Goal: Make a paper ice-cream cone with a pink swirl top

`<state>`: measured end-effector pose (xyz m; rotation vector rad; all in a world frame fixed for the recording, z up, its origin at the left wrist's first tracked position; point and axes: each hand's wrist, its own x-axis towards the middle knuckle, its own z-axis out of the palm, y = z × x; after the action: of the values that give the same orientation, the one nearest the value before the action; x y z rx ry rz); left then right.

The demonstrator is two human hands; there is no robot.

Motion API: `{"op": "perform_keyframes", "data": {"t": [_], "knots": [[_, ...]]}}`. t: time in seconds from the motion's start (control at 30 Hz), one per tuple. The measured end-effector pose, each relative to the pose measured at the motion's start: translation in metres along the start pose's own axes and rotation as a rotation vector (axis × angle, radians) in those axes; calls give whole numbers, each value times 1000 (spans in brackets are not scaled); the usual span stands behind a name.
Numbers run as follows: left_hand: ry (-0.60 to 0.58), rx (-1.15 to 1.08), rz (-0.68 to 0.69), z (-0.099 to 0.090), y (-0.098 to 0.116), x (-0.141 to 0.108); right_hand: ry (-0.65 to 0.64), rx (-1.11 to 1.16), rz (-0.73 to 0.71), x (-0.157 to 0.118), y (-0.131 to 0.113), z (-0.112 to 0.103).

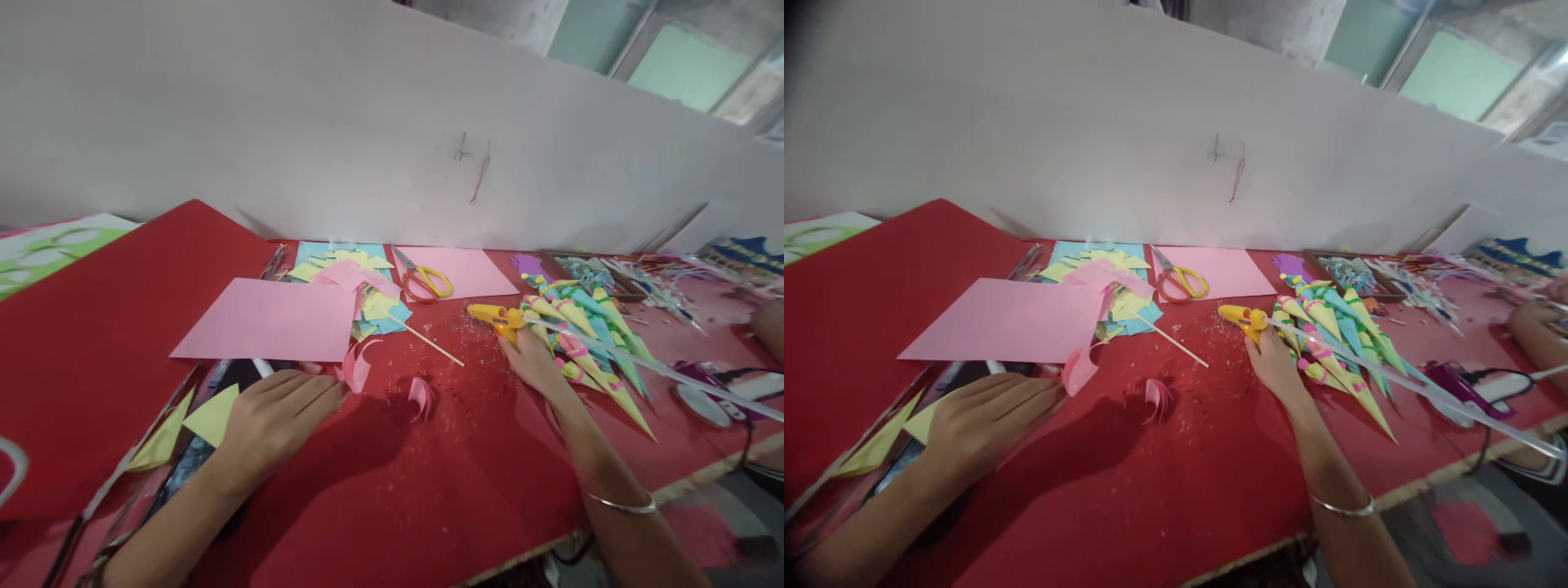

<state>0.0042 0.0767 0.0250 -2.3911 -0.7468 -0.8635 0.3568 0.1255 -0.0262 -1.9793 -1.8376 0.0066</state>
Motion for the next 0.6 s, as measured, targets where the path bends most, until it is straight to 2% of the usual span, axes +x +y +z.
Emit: {"op": "perform_keyframes", "data": {"t": [0.13,0.3,0.43,0.6], "knots": [[-68,7,-58,1,0,-1,-1,-18,-12,0,0,-3],[-78,14,-53,7,-3,-4,-18,-61,-26,3,0,-9],[-109,-12,-129,14,-4,-8,-29,-95,-23,4,0,-15],[-210,-13,-128,16,-3,-9,-32,-201,-66,-18,-19,-39]]}}
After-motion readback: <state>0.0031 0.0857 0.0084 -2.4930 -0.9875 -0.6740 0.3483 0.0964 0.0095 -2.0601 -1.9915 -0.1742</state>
